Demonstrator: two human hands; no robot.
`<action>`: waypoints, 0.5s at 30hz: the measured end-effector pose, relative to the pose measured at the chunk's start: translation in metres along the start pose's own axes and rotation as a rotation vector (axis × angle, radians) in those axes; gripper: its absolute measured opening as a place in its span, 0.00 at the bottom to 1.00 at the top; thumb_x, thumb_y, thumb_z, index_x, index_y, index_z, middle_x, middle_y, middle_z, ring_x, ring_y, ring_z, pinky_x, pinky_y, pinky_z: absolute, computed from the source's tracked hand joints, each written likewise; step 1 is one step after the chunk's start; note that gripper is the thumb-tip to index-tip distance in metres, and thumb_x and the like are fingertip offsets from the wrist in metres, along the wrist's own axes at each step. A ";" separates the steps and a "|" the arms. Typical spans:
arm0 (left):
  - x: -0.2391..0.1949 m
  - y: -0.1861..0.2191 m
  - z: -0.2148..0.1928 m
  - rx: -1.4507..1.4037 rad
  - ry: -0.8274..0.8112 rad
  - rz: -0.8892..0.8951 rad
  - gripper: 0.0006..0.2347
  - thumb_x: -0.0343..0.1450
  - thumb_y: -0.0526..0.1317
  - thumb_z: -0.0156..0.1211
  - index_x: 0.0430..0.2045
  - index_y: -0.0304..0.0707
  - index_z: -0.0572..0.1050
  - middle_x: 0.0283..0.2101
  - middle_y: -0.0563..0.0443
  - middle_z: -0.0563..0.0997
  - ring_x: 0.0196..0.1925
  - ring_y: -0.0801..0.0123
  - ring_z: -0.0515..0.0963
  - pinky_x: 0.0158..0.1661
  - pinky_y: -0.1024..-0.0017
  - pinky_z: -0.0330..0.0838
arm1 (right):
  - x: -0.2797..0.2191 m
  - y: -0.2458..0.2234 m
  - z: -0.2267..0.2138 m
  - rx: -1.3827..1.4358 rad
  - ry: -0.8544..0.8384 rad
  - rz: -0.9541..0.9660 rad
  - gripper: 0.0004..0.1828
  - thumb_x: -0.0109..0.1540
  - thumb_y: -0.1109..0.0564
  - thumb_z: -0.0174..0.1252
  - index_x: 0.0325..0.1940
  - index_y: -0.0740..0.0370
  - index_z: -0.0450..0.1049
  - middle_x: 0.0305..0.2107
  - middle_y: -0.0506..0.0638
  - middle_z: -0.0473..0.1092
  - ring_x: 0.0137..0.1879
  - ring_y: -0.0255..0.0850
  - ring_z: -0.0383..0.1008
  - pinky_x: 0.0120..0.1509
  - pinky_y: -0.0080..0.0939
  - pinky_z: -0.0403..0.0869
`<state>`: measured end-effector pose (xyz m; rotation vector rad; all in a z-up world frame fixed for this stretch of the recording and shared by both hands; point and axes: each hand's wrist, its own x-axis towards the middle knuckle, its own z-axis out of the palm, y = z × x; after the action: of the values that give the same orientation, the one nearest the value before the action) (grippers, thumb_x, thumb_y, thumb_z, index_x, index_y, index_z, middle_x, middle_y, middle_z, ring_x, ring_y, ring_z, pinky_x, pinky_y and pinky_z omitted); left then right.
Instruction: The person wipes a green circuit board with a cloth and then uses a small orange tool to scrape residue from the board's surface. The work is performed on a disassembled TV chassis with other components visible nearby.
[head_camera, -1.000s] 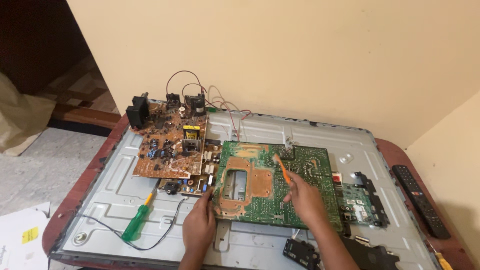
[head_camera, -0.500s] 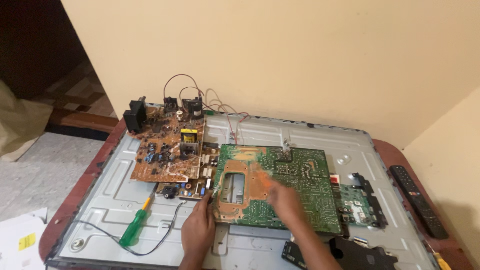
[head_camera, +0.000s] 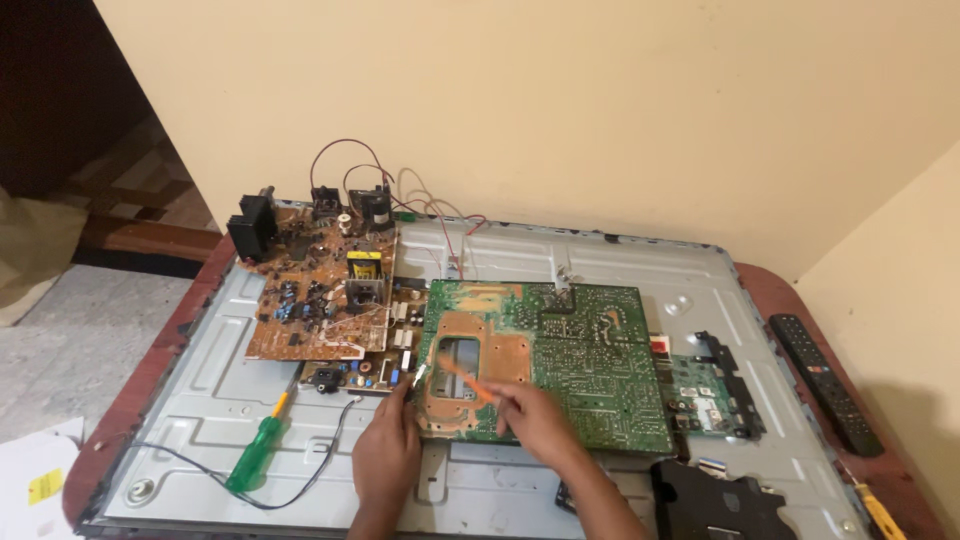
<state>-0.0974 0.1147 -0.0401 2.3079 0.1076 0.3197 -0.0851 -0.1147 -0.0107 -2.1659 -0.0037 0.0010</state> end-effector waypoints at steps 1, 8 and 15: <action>0.000 0.000 -0.001 0.002 -0.012 -0.009 0.17 0.74 0.43 0.47 0.59 0.54 0.72 0.50 0.51 0.83 0.41 0.51 0.84 0.39 0.56 0.77 | 0.000 0.000 0.002 0.058 -0.029 -0.027 0.29 0.62 0.63 0.51 0.67 0.44 0.75 0.30 0.50 0.81 0.31 0.35 0.81 0.37 0.40 0.78; 0.003 0.004 -0.002 0.027 -0.027 -0.031 0.17 0.74 0.43 0.47 0.59 0.54 0.72 0.50 0.51 0.83 0.41 0.50 0.83 0.39 0.56 0.77 | 0.003 0.006 -0.023 -0.105 0.149 0.251 0.22 0.69 0.56 0.51 0.67 0.43 0.72 0.27 0.47 0.77 0.29 0.32 0.75 0.36 0.35 0.74; 0.001 0.000 -0.002 -0.026 0.028 0.047 0.18 0.73 0.41 0.46 0.59 0.52 0.72 0.50 0.50 0.83 0.42 0.51 0.84 0.39 0.57 0.77 | 0.006 0.015 -0.014 0.011 0.096 0.220 0.25 0.68 0.57 0.48 0.70 0.41 0.71 0.27 0.48 0.77 0.26 0.33 0.68 0.30 0.35 0.68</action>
<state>-0.0965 0.1167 -0.0387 2.2834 0.0624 0.3756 -0.0786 -0.1352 -0.0154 -2.1430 0.2883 0.0235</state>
